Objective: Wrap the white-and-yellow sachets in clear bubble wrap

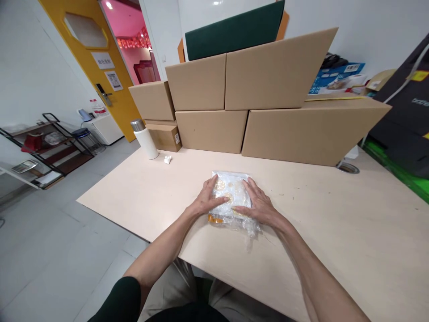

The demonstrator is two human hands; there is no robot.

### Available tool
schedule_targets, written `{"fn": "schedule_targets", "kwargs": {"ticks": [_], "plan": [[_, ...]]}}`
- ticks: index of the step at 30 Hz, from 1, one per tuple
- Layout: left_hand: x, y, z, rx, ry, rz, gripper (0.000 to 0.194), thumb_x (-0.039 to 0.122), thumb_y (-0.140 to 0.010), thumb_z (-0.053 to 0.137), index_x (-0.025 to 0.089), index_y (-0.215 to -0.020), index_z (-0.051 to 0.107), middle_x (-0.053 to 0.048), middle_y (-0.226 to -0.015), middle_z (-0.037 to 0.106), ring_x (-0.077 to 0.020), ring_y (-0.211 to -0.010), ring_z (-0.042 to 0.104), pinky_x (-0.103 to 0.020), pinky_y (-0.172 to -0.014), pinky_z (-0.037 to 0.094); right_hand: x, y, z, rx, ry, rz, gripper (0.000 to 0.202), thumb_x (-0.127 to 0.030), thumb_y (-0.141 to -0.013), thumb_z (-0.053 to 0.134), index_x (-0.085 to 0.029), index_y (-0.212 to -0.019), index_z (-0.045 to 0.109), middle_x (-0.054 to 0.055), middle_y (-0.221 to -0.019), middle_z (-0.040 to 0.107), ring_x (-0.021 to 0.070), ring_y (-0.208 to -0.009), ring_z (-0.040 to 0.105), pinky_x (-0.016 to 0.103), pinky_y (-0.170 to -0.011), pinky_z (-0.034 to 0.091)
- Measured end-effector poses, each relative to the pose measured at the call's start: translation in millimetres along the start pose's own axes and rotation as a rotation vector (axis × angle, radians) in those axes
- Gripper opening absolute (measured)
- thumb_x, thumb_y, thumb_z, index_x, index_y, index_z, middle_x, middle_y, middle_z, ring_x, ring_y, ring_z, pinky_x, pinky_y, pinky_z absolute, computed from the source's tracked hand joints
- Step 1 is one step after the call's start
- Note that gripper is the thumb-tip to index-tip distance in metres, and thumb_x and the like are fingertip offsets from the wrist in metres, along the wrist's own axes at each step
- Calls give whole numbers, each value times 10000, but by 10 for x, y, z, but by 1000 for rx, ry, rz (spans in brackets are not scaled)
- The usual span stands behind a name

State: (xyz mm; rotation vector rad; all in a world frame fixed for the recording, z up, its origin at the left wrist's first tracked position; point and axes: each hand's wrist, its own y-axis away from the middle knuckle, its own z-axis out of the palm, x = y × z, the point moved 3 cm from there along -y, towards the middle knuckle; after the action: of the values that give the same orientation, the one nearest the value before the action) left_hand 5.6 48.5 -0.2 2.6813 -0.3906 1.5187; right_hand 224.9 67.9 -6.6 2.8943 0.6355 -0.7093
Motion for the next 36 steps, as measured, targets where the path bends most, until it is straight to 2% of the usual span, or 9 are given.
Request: {"fn": "schedule_targets", "kwargs": {"ticks": [8, 14, 20, 26, 31, 36], "plan": [[32, -37, -9, -3, -30, -5, 1060, 633, -743, 689, 143, -1552, 210, -221, -1559, 254, -358, -1468, 250, -518, -1199, 232, -7, 25, -1, -22, -10, 44, 1093, -803, -756, 481, -183, -1590, 143, 133, -1662, 46, 373, -1512, 77, 536, -1201, 211], [-21, -111, 14, 20, -55, 34, 1059, 658, -728, 691, 153, -1543, 240, -208, -1547, 281, -359, -1460, 265, -495, -1203, 231, -6, 54, -40, -19, -64, 40, 1112, -803, -741, 518, -247, -1596, 76, 89, -1670, -9, 402, -1510, 38, 583, -1200, 160], [-96, -152, -5, 45, -72, 74, 1042, 689, -723, 690, 211, -1538, 253, -176, -1551, 300, -373, -1460, 262, -545, -1189, 233, -40, 54, -91, -57, -160, 49, 1162, -824, -710, 552, -274, -1594, 36, 70, -1668, -80, 398, -1512, -34, 598, -1202, 84], [-48, -111, -44, 83, -74, 88, 973, 672, -756, 676, 241, -1531, 274, -152, -1564, 297, -359, -1464, 259, -526, -1192, 236, -10, 8, -49, -23, -251, -8, 1172, -852, -681, 562, -341, -1586, 19, 23, -1667, -115, 446, -1499, -42, 670, -1170, 47], [-25, -101, -79, 81, -35, 65, 948, 644, -762, 698, 263, -1525, 285, -136, -1577, 281, -335, -1467, 264, -505, -1203, 232, 15, -24, -18, -2, -290, -37, 1181, -883, -661, 547, -344, -1583, 42, 29, -1668, -112, 441, -1498, -50, 670, -1166, 30], [-87, -149, -57, 80, -4, 97, 976, 638, -749, 719, 251, -1529, 278, -128, -1596, 254, -347, -1472, 251, -498, -1206, 229, 91, -35, 3, 2, -302, -75, 1195, -919, -658, 495, -335, -1583, 15, 31, -1662, -145, 443, -1488, -103, 684, -1145, -35]]}}
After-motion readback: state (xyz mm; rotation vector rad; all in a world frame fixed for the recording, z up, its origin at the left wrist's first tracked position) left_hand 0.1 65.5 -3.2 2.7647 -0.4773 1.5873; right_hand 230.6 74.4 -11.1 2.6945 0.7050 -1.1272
